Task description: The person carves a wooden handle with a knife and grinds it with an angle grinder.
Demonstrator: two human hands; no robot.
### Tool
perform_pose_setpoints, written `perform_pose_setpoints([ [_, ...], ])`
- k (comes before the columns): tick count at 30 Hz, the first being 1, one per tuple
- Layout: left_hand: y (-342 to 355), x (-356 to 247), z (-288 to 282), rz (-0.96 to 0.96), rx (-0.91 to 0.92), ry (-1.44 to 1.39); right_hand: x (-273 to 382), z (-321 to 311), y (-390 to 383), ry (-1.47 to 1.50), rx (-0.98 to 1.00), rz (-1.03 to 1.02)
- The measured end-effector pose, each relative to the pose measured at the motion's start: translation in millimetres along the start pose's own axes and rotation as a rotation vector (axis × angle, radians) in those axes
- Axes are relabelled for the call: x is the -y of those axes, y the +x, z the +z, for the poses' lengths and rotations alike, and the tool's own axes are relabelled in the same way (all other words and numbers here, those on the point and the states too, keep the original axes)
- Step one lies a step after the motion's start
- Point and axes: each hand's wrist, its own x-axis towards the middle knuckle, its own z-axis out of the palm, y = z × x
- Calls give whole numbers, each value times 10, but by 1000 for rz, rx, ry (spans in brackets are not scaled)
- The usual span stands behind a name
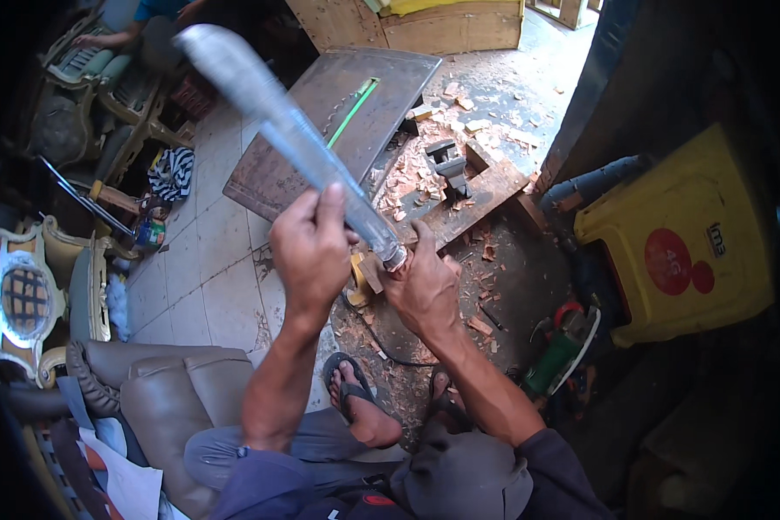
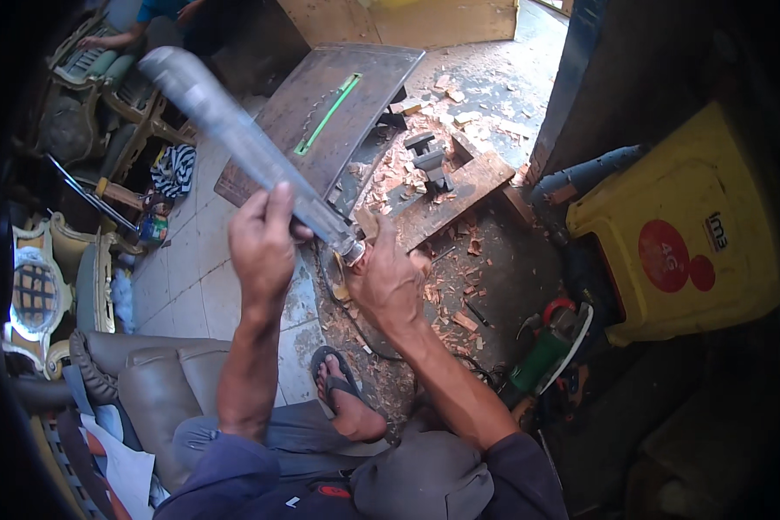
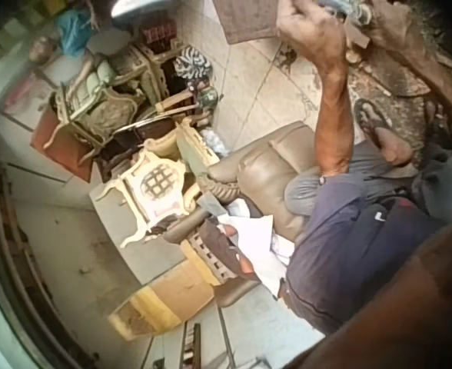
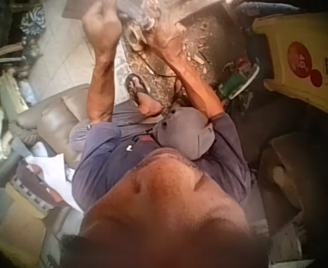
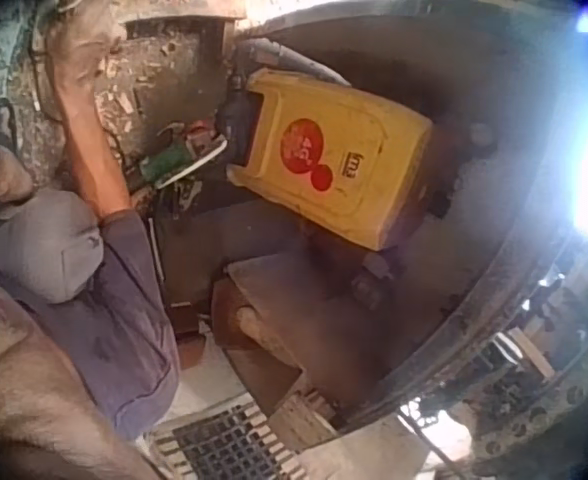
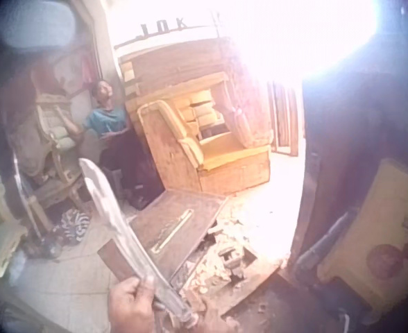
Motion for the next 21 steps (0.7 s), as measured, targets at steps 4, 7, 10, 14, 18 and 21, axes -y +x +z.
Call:
perform_pose_setpoints([
  [4,-207,48,-134,38,-78,-117,-205,-13,17,-134,-228,-368],
  [7,-286,110,-227,19,-109,-179,-120,-62,83,-113,-200,-417],
  [10,-391,240,-357,-21,-128,-233,-146,-83,57,-147,-108,-462],
  [14,-553,428,-495,-76,-173,-275,-173,-2,-10,-164,-94,-541],
  [18,-648,686,-699,-115,-276,-388,-52,122,-193,-146,-127,-674],
  [21,-622,716,-889,-153,-327,-433,108,176,-512,79,-248,-937],
])
